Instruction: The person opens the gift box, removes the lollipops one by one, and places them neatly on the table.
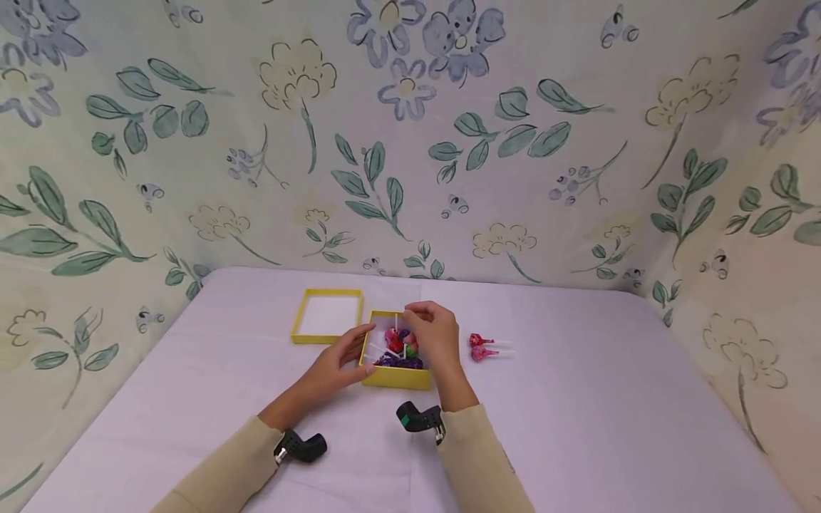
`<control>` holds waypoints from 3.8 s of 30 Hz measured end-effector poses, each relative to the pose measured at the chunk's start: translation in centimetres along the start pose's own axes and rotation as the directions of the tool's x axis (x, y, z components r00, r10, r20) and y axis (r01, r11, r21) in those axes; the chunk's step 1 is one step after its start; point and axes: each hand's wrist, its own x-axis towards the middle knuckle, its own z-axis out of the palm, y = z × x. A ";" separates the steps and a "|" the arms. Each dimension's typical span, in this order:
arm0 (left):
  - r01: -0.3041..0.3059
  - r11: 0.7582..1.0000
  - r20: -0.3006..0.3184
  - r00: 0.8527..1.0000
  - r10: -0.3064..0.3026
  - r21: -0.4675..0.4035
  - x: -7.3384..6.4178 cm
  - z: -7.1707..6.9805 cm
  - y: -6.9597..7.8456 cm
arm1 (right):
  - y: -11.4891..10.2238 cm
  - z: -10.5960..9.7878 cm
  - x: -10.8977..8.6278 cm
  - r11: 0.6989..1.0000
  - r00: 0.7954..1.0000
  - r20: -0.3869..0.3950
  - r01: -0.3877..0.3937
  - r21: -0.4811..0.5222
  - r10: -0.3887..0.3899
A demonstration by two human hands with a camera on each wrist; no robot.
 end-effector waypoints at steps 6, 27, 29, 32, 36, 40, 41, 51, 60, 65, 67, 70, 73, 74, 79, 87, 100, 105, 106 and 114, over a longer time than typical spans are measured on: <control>-0.011 1.000 0.008 1.000 0.011 -0.016 -0.8 0.0 2.3 | 0.4 0.0 0.0 0.999 1.000 -0.008 0.002 -0.043 -0.003; -0.065 0.997 0.016 0.998 0.065 -0.034 -1.0 -0.6 3.1 | 0.4 1.7 0.0 0.937 0.989 -0.062 0.105 -0.333 -0.132; -0.075 0.997 0.015 0.997 0.075 -0.032 -0.9 -0.6 3.0 | 0.4 1.9 0.0 0.917 0.981 -0.075 0.139 -0.373 -0.179; -0.087 0.996 0.004 0.996 0.087 -0.015 -0.3 -0.5 1.5 | 0.6 2.2 0.0 0.887 0.966 -0.089 0.184 -0.423 -0.243; -0.083 0.997 -0.003 0.997 0.083 0.004 0.4 -0.3 -0.5 | 0.8 2.4 0.0 0.860 0.953 -0.100 0.210 -0.465 -0.287; -0.070 0.998 0.002 0.998 0.070 -0.001 0.2 -0.3 -0.5 | 0.9 2.5 -0.2 0.855 0.951 -0.100 0.212 -0.473 -0.292; -0.067 0.998 0.001 0.998 0.067 0.000 0.2 -0.3 -0.4 | 0.9 2.5 -0.2 0.854 0.951 -0.102 0.211 -0.477 -0.292; -0.064 0.998 0.005 0.998 0.064 0.009 0.2 -0.2 -0.2 | 1.0 2.3 -0.2 0.866 0.953 -0.118 0.197 -0.459 -0.279; -0.061 0.998 0.008 0.998 0.061 0.005 0.4 0.1 -0.4 | 1.2 1.9 -0.4 0.895 0.952 -0.141 0.196 -0.400 -0.272; -0.080 0.997 0.009 0.997 0.080 0.000 0.3 0.2 -0.2 | 1.3 1.5 -0.3 0.910 0.955 -0.148 0.188 -0.368 -0.258; -0.088 0.996 0.006 0.996 0.088 -0.006 0.3 0.2 -0.2 | 1.3 1.4 -0.2 0.919 0.958 -0.151 0.177 -0.352 -0.243; -0.095 0.995 0.002 0.995 0.095 -0.017 0.2 0.2 -0.1 | 1.3 1.2 -0.1 0.934 0.966 -0.146 0.156 -0.322 -0.212; -0.076 0.997 -0.001 0.997 0.076 -0.016 0.2 0.2 0.1 | 1.2 0.9 0.0 0.951 0.975 -0.139 0.126 -0.282 -0.171; -0.069 0.998 -0.002 0.998 0.069 -0.012 0.1 0.1 0.2 | 1.1 0.8 0.1 0.957 0.978 -0.135 0.115 -0.267 -0.156; -0.028 0.999 -0.011 1.000 0.028 0.017 0.0 0.0 0.1 | 0.8 0.5 0.3 0.985 0.991 -0.116 0.041 -0.169 -0.061; -0.034 0.999 -0.016 0.999 0.035 0.028 0.0 -0.2 0.0 | 0.4 0.0 0.4 0.999 0.994 -0.099 -0.034 0.023 0.036; -0.055 0.998 -0.026 0.998 0.055 0.023 0.0 -0.1 -0.8 | 0.0 -1.4 -0.1 0.981 0.988 -0.101 -0.102 0.165 0.120; -0.085 0.996 -0.022 0.996 0.085 0.019 0.0 -0.2 -0.3 | -0.4 -2.6 -0.5 0.962 0.988 -0.091 -0.098 0.253 0.125; -0.087 0.996 -0.020 0.996 0.088 0.016 -0.1 -0.2 -0.2 | -0.4 -2.7 -0.6 0.960 0.988 -0.089 -0.100 0.261 0.128; -0.082 0.997 -0.028 0.996 0.082 0.003 0.1 -0.2 -0.4 | 0.3 -4.0 -1.2 0.936 0.987 -0.085 -0.103 0.335 0.139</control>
